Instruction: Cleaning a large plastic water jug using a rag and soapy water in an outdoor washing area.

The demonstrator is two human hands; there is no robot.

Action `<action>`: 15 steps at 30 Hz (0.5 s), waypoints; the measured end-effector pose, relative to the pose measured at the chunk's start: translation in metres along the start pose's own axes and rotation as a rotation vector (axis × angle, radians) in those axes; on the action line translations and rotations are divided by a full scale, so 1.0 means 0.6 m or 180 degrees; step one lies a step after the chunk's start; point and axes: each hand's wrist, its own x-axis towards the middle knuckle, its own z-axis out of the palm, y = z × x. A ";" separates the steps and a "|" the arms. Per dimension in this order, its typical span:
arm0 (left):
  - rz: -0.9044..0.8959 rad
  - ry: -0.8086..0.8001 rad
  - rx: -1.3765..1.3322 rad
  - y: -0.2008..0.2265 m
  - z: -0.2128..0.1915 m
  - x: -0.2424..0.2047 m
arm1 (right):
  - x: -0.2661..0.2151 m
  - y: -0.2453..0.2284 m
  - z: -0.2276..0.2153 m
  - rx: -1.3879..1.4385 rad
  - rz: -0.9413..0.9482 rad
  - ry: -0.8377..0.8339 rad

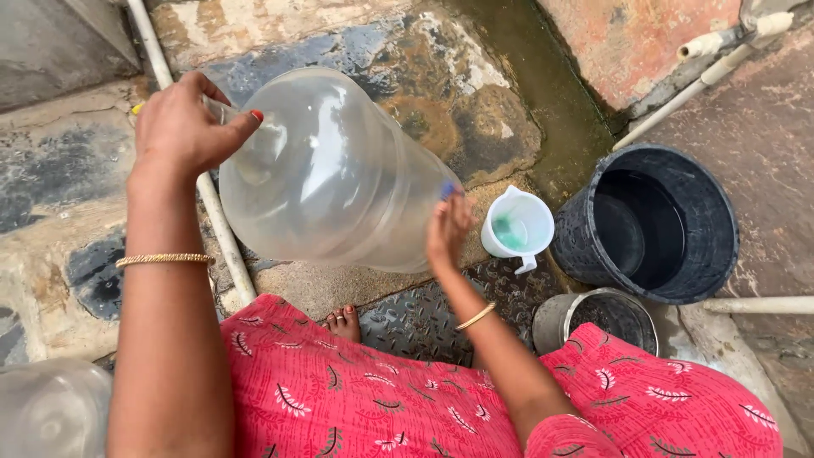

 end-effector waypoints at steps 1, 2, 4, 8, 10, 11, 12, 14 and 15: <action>0.0013 0.0038 -0.0008 -0.004 0.009 0.004 | 0.014 -0.010 0.001 0.0006 -0.0028 0.0029; 0.0075 0.0160 -0.0145 -0.008 0.019 0.009 | 0.029 -0.020 0.002 0.0185 0.0130 -0.0044; 0.0120 0.0298 -0.0304 0.005 0.025 0.016 | 0.050 -0.096 -0.018 0.0347 0.0258 -0.0127; 0.0008 0.0451 -0.0315 0.031 0.027 0.008 | 0.002 -0.310 -0.103 0.1975 -0.1054 0.0051; -0.0083 0.0423 -0.0251 0.035 0.025 0.003 | -0.024 -0.336 -0.118 0.2031 -0.1275 -0.0017; -0.0103 0.0303 -0.0335 0.039 0.017 -0.001 | -0.030 -0.322 -0.110 0.1770 -0.1273 0.0150; -0.0123 0.0183 -0.0419 0.042 0.009 -0.006 | -0.036 -0.309 -0.103 0.1508 -0.1268 0.0315; -0.0114 0.0191 -0.0532 0.027 0.010 -0.002 | -0.023 -0.119 -0.019 0.1243 -0.0895 0.0340; -0.0114 0.0186 -0.0643 0.020 0.010 -0.001 | -0.025 -0.027 0.015 0.0975 -0.0512 0.0346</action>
